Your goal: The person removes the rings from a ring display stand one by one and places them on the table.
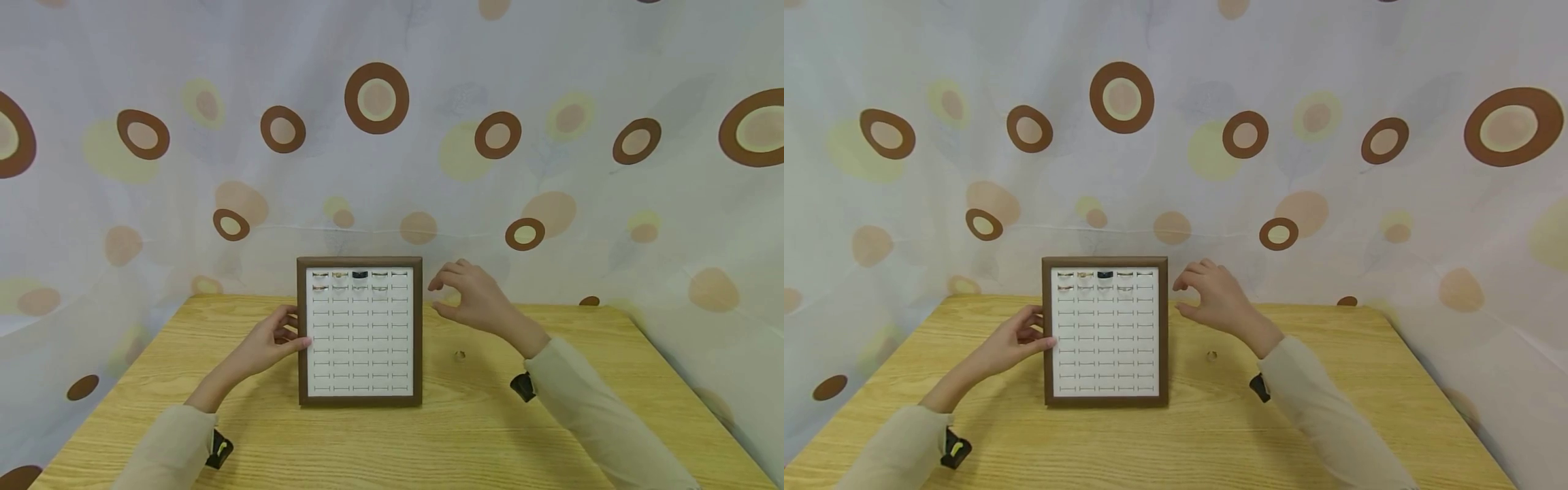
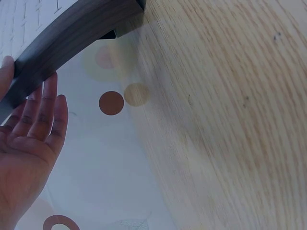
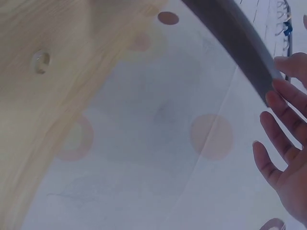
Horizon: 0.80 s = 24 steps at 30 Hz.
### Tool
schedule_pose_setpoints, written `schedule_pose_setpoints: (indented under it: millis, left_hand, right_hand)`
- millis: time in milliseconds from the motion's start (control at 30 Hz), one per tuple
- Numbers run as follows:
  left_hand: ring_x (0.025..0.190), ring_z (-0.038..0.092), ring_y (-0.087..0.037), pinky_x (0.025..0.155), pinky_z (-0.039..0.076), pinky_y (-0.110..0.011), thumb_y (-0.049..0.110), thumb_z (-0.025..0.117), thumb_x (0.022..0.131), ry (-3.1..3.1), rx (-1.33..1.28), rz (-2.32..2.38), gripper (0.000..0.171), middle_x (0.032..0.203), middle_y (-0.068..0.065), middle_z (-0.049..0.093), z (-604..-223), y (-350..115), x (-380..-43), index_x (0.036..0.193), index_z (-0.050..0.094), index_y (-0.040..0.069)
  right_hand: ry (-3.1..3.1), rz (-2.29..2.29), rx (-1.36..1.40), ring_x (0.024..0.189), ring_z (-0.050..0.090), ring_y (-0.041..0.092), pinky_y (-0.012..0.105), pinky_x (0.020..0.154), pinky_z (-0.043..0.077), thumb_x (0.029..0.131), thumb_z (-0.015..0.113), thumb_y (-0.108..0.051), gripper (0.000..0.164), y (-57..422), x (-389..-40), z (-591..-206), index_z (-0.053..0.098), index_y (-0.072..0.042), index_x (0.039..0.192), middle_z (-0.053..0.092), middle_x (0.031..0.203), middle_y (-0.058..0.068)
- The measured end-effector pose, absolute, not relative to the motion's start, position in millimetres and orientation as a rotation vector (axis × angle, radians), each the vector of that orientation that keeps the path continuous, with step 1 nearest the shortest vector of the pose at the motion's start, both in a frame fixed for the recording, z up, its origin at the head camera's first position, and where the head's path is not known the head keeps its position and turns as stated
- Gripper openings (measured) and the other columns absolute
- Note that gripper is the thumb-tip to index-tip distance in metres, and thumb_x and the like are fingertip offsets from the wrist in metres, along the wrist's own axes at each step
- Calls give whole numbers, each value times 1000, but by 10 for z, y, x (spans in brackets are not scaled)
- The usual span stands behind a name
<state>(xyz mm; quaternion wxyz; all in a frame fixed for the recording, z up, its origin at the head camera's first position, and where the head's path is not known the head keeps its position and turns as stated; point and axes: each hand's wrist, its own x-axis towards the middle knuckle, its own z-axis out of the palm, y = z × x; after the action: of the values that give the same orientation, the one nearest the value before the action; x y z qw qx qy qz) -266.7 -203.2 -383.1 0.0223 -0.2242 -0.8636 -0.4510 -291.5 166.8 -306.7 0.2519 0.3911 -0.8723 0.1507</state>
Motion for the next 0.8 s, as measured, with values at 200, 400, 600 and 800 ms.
schedule_pose_setpoints:
  millis: [200,400,600,800]
  left_hand:
    - [90,62,-23,76,51,-29,19,65,85,-2674,-696,-1388,55,110,-19,56,-3863,-2031,-2683,128,38,-2]
    - [89,62,-22,75,51,-27,22,65,85,-2671,-706,-1380,55,109,-18,56,-3875,-2035,-2691,127,39,-1]
    - [88,62,-20,75,51,-26,25,66,85,-2670,-692,-1369,56,109,-17,56,-3875,-2047,-2699,127,40,0]
    - [89,62,-21,75,51,-27,26,66,84,-2674,-693,-1385,58,110,-16,56,-3868,-2040,-2706,128,39,1]
  right_hand:
    - [-2273,397,1090,82,52,18,37,72,44,74,74,-19,19,1506,-2897,-3016,65,-11,89,61,85,0]
    - [-2217,395,1104,84,53,18,36,72,44,74,73,-19,18,1359,-2897,-2983,66,-11,89,62,86,-1]
    - [-2177,396,1124,85,54,19,36,75,44,74,73,-19,18,1214,-2897,-2962,66,-10,89,63,88,1]
    - [-2213,367,1098,86,52,19,36,77,41,76,70,-20,16,1085,-2890,-2989,66,-12,89,63,91,0]
